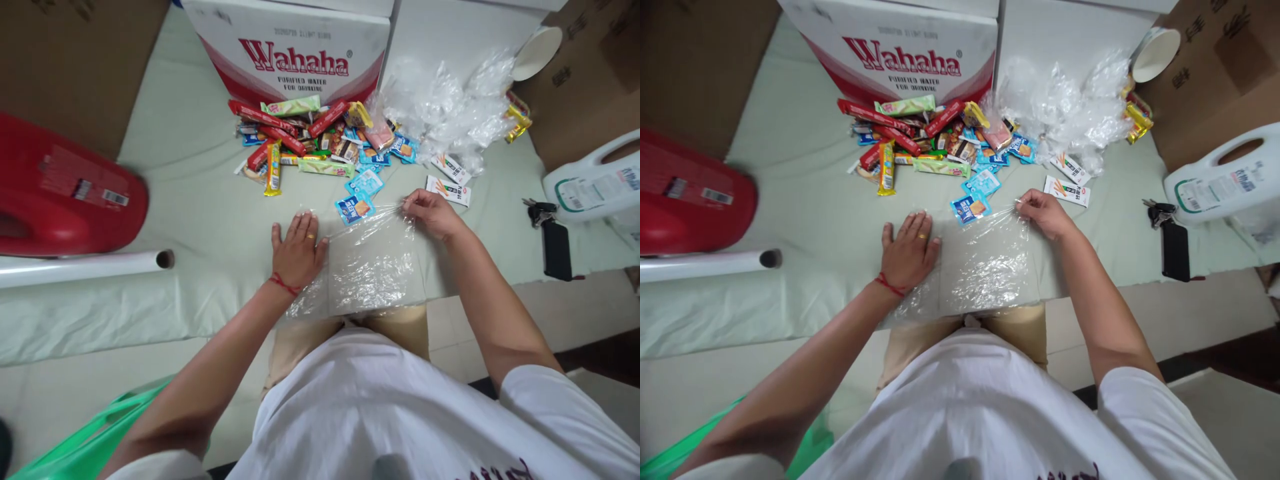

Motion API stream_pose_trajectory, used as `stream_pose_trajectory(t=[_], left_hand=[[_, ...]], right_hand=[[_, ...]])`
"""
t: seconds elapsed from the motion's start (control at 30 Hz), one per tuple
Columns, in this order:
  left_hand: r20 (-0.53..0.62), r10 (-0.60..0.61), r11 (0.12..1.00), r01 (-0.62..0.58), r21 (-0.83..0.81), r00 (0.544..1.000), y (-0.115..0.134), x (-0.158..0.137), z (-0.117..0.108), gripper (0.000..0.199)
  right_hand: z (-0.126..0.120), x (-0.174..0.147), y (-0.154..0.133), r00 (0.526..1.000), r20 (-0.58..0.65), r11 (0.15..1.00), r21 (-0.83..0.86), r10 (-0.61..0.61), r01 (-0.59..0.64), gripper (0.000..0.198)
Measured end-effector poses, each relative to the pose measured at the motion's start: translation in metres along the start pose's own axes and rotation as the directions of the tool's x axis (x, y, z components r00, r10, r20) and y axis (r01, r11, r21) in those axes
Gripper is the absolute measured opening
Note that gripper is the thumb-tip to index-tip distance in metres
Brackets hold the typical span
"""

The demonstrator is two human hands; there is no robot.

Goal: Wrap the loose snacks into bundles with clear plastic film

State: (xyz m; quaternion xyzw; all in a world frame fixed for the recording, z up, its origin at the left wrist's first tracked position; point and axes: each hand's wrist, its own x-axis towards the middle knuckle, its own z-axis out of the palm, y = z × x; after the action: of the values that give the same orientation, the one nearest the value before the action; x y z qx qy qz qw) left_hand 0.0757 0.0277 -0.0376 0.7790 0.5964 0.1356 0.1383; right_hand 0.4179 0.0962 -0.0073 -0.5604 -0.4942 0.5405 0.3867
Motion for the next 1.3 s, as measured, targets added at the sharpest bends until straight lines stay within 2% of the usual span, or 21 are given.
stream_pose_trajectory(t=[0.1,0.27,0.33,0.4,0.43,0.5,0.57,0.63,0.7,0.77,0.87,1.0,1.1,1.2,1.3], left_hand=[[-0.006,0.010,1.000,-0.009,0.003,1.000,0.002,0.014,0.002,0.061],[0.011,0.037,0.999,-0.038,0.038,0.999,-0.004,0.025,0.001,0.063],[0.021,0.040,0.998,-0.041,0.057,0.999,-0.006,0.024,0.000,0.064],[0.033,0.032,0.996,-0.035,0.078,0.999,-0.006,0.023,-0.002,0.065],[0.040,0.027,0.996,-0.030,0.090,0.999,-0.006,0.022,-0.002,0.065],[0.058,0.019,0.994,-0.025,0.111,0.998,-0.005,0.023,-0.003,0.065],[0.076,0.013,0.992,-0.023,0.124,0.997,-0.004,0.023,-0.004,0.066],[0.086,0.008,0.991,-0.019,0.131,0.996,-0.004,0.024,-0.005,0.066],[0.092,0.005,0.991,-0.017,0.134,0.996,-0.004,0.025,-0.005,0.065],[0.097,0.003,0.991,-0.016,0.134,0.995,-0.004,0.024,-0.006,0.065],[0.093,0.007,0.991,-0.020,0.130,0.996,-0.005,0.024,-0.006,0.064],[0.092,0.020,0.992,-0.032,0.126,0.996,-0.007,0.023,-0.004,0.065],[0.096,0.019,0.991,-0.031,0.127,0.995,-0.008,0.023,-0.004,0.065],[0.102,0.014,0.991,-0.028,0.130,0.995,-0.007,0.023,-0.005,0.064],[0.106,0.013,0.991,-0.027,0.133,0.994,-0.007,0.023,-0.006,0.064]], right_hand=[[-0.004,0.010,0.004,0.994,-0.099,0.999,0.041,0.039,-0.035,0.044],[-0.014,0.021,0.017,0.973,-0.226,0.987,-0.137,0.049,-0.081,0.028],[-0.016,0.026,0.018,0.939,-0.342,0.960,-0.271,-0.028,-0.070,0.019],[-0.013,0.034,0.011,0.882,-0.422,0.879,-0.476,-0.208,-0.021,0.010],[-0.006,0.040,0.005,0.864,-0.403,0.814,-0.581,-0.302,0.014,0.007],[0.016,0.054,-0.012,0.879,-0.245,0.667,-0.737,-0.410,0.106,0.014],[0.050,0.070,-0.031,0.918,-0.009,0.533,-0.817,-0.397,0.222,0.021],[0.090,0.086,-0.046,0.930,0.157,0.407,-0.866,-0.332,0.291,0.031],[0.126,0.099,-0.056,0.936,0.235,0.298,-0.903,-0.263,0.311,0.040],[0.151,0.107,-0.062,0.948,0.255,0.206,-0.934,-0.191,0.292,0.043],[0.159,0.109,-0.069,0.962,0.254,0.101,-0.959,-0.097,0.263,0.042],[0.133,0.103,-0.083,0.919,0.383,0.049,-0.924,0.088,0.380,0.034],[0.120,0.104,-0.098,0.936,0.316,0.027,-0.948,0.158,0.316,0.039],[0.137,0.113,-0.109,0.958,0.285,0.061,-0.957,0.041,0.282,0.044],[0.178,0.126,-0.110,0.938,0.345,0.087,-0.934,-0.040,0.347,0.042]])
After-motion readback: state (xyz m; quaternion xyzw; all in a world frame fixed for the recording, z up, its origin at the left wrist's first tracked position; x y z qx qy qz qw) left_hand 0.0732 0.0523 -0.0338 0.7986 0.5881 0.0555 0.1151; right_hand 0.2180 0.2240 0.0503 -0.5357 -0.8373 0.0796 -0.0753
